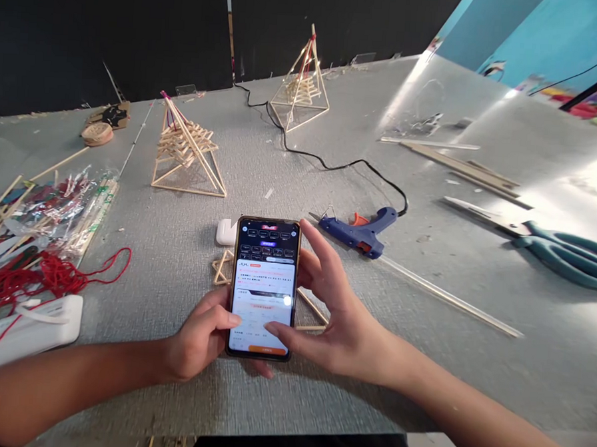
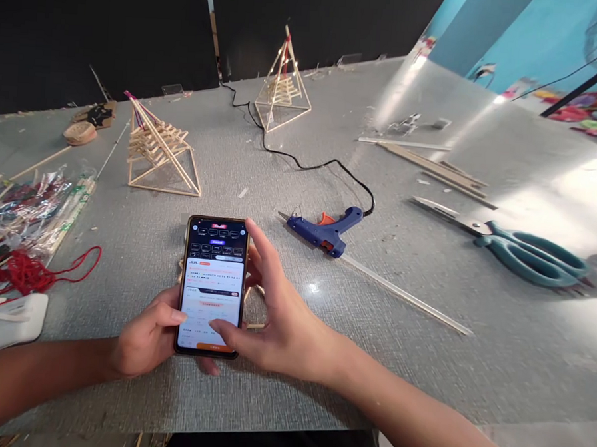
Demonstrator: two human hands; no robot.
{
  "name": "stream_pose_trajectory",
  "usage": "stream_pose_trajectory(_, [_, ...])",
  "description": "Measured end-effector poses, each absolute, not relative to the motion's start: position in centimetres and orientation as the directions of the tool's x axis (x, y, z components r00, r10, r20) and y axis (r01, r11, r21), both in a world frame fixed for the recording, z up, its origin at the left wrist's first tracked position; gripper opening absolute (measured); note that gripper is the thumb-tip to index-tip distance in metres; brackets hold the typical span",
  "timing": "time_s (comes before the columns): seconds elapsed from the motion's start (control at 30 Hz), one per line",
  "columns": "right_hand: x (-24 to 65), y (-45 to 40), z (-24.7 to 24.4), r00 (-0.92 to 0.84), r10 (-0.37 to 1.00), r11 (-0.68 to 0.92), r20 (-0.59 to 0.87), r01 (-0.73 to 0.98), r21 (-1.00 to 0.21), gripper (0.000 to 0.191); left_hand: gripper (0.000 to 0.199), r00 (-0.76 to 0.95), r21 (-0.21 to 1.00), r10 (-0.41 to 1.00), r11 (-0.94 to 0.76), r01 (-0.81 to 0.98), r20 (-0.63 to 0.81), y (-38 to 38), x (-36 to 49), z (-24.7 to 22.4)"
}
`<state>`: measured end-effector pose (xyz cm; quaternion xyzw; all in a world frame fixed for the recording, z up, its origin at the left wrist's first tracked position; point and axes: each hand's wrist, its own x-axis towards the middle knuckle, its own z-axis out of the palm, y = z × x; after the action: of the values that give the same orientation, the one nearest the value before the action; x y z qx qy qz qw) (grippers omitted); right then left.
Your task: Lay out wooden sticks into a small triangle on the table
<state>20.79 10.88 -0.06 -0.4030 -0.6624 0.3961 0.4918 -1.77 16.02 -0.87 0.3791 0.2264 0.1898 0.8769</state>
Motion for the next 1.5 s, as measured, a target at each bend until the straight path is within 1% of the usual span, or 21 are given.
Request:
stream_pose_trajectory(0.07, [20.7, 11.0, -0.3, -0.167, 0.929, 0.354, 0.33, 0.148, -0.923, 0.114, 0.052, 0.821, 0.75, 0.512, 0.64, -0.168, -0.253, 16.0, -1.8, -0.8])
stream_pose_trajectory(0.1, [20.7, 11.0, -0.4, -0.138, 0.936, 0.344, 0.325, 0.152, -0.926, 0.109, 0.052, 0.818, 0.749, 0.515, 0.64, -0.17, -0.255, 16.0, -1.9, -0.8])
stream_pose_trajectory(0.2, [20.9, 11.3, -0.5, -0.022, 0.954, 0.298, 0.298, 0.145, -0.943, 0.084, 0.054, 0.813, 0.751, 0.509, 0.645, -0.143, -0.282, 15.9, -2.0, -0.7])
stream_pose_trajectory(0.27, [21.1, 11.4, -0.4, 0.023, 0.966, 0.255, 0.259, 0.112, -0.961, 0.068, 0.056, 0.821, 0.749, 0.485, 0.653, -0.111, -0.301, 15.9, -2.0, -0.6])
stream_pose_trajectory(0.37, [21.3, 11.6, -0.3, 0.031, 0.979, 0.202, 0.203, 0.034, -0.979, 0.057, 0.056, 0.84, 0.748, 0.461, 0.655, -0.105, -0.286, 16.0, -2.0, -0.5])
stream_pose_trajectory(0.47, [21.4, 11.6, -0.3, -0.003, 0.983, 0.186, 0.186, -0.035, -0.982, 0.058, 0.052, 0.847, 0.752, 0.463, 0.648, -0.123, -0.26, 16.0, -2.0, -0.6])
stream_pose_trajectory(0.63, [21.6, 11.5, 0.0, -0.047, 0.982, 0.181, 0.184, -0.064, -0.981, 0.061, 0.049, 0.851, 0.746, 0.464, 0.651, -0.14, -0.246, 16.1, -2.0, -0.6])
stream_pose_trajectory(0.77, [21.8, 11.4, 0.1, -0.058, 0.984, 0.163, 0.166, -0.044, -0.986, 0.061, 0.049, 0.86, 0.738, 0.462, 0.654, -0.167, -0.216, 16.1, -1.8, -0.2])
stream_pose_trajectory(0.97, [21.9, 11.4, 0.0, -0.064, 0.984, 0.165, 0.166, -0.026, -0.986, 0.064, 0.051, 0.862, 0.728, 0.455, 0.666, -0.164, -0.222, 16.1, -1.8, -0.1])
stream_pose_trajectory(1.2, [22.0, 11.3, 0.0, -0.077, 0.984, 0.156, 0.159, -0.035, -0.987, 0.067, 0.052, 0.851, 0.846, 0.477, 0.527, -0.076, -0.221, 15.7, -2.0, -0.3])
stream_pose_trajectory(1.4, [22.0, 11.3, -0.1, -0.074, 0.982, 0.17, 0.172, -0.031, -0.985, 0.068, 0.057, 0.777, 0.857, 0.527, 0.515, 0.032, -0.345, 15.5, -1.0, 0.9])
stream_pose_trajectory(1.43, [22.0, 11.3, -0.2, -0.076, 0.982, 0.171, 0.173, -0.028, -0.985, 0.069, 0.057, 0.771, 0.857, 0.531, 0.514, 0.037, -0.352, 15.5, -1.0, 0.9])
stream_pose_trajectory(1.5, [22.0, 11.3, -0.2, -0.083, 0.981, 0.176, 0.177, -0.022, -0.984, 0.068, 0.056, 0.792, 0.859, 0.52, 0.512, 0.01, -0.32, 15.5, -1.2, 0.6])
